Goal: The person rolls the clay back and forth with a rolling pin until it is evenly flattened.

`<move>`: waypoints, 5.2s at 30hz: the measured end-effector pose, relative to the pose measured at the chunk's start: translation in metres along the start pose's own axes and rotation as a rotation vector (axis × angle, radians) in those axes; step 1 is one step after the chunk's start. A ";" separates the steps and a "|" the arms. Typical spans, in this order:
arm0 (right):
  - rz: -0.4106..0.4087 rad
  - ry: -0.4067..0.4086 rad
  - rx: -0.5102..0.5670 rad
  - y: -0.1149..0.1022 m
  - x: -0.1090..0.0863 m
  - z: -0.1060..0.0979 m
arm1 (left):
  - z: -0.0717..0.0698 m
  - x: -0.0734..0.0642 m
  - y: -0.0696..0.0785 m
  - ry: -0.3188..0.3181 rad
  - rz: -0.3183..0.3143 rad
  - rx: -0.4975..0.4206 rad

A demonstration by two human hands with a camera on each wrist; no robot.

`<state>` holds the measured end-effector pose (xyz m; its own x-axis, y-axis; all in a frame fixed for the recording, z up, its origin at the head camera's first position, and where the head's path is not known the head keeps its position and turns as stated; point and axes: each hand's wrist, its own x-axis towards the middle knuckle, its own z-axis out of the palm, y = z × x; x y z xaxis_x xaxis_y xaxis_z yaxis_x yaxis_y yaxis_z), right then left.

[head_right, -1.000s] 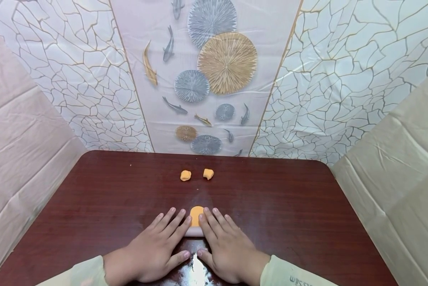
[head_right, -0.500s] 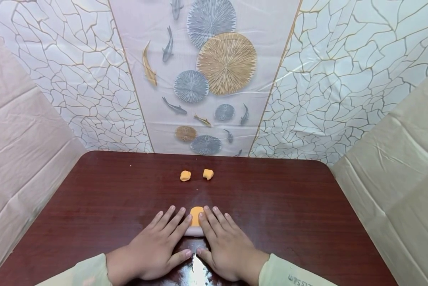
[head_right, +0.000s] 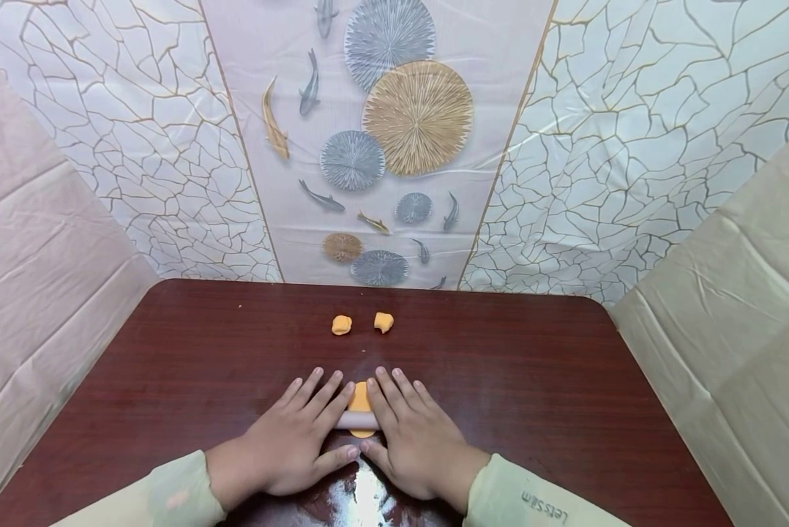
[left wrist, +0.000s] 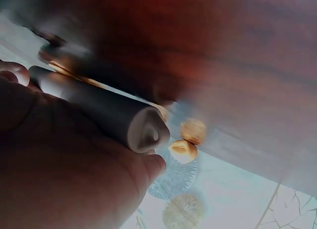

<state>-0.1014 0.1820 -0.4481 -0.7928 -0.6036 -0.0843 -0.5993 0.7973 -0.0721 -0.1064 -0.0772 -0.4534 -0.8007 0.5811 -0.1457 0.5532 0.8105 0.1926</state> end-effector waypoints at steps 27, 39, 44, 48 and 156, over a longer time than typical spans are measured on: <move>0.059 -0.026 0.032 0.021 0.035 -0.003 | -0.014 0.036 -0.018 0.000 -0.038 0.109; 0.092 -0.002 0.050 0.033 0.049 -0.002 | -0.018 0.051 -0.028 0.013 -0.067 0.073; 0.109 0.016 0.051 0.038 0.056 -0.002 | -0.016 0.058 -0.032 0.008 -0.100 0.043; 0.124 0.029 0.057 0.042 0.062 -0.002 | -0.016 0.064 -0.035 0.001 -0.131 0.015; 0.000 -0.108 0.087 -0.004 -0.006 -0.012 | -0.006 -0.006 0.004 -0.064 -0.022 -0.086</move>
<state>-0.0957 0.1824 -0.4351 -0.7734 -0.6046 -0.1904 -0.5837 0.7964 -0.1581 -0.1005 -0.0783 -0.4459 -0.7946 0.5688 -0.2121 0.5114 0.8155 0.2711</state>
